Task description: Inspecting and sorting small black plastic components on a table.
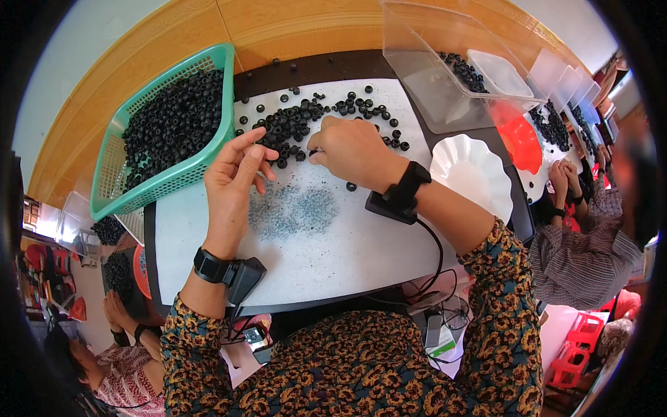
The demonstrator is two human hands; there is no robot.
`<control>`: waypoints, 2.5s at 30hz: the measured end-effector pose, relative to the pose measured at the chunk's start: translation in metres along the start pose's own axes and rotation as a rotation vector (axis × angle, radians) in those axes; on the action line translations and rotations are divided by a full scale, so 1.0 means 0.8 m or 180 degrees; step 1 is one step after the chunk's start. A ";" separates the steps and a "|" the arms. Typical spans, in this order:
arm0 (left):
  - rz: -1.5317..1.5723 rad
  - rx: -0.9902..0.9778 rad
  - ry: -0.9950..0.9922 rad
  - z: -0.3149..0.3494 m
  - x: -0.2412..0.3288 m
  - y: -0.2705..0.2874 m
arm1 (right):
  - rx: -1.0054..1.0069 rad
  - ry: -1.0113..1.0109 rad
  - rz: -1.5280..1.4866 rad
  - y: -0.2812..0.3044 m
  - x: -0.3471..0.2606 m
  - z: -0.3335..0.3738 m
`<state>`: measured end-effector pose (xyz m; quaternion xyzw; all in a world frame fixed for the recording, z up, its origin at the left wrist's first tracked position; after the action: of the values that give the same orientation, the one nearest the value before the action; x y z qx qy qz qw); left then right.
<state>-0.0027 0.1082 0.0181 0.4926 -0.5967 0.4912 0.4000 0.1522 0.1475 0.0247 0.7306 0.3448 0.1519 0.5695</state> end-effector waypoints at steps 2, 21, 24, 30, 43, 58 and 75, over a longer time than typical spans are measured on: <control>-0.0022 -0.0018 0.0037 0.000 -0.001 -0.002 | 0.0017 0.0113 0.0029 -0.002 -0.003 0.000; -0.0338 -0.0626 -0.0451 0.007 0.008 -0.025 | -0.1091 -0.1470 -0.5019 -0.026 -0.026 0.023; -0.0434 -0.0506 -0.0662 0.005 0.018 -0.025 | -0.0711 -0.1175 -0.4328 -0.008 -0.023 0.012; -0.0356 -0.0333 -0.0563 0.003 0.014 -0.015 | -0.0490 -0.1109 -0.4002 0.005 -0.014 0.006; 0.0293 -0.0385 -0.0361 -0.002 0.008 -0.012 | -0.0501 0.0095 -0.1305 0.006 -0.042 0.009; 0.0156 -0.0290 -0.0205 -0.003 0.006 -0.010 | -0.0547 0.0695 -0.0793 0.002 -0.041 0.023; 0.0029 -0.0289 -0.0087 0.000 0.004 -0.012 | 0.0014 0.0091 -0.0475 0.020 -0.002 0.026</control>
<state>0.0065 0.1074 0.0227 0.4779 -0.6261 0.4586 0.4115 0.1688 0.1292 0.0333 0.7018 0.4067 0.1188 0.5726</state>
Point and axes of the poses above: each hand's wrist, its own z-axis away from the middle knuckle, its own y-axis out of the back of the hand, x = y × z, the point moved 9 cm from there along -z, towards the middle knuckle, and after that the axes turned 8 degrees about z, right-handed, at the moved point
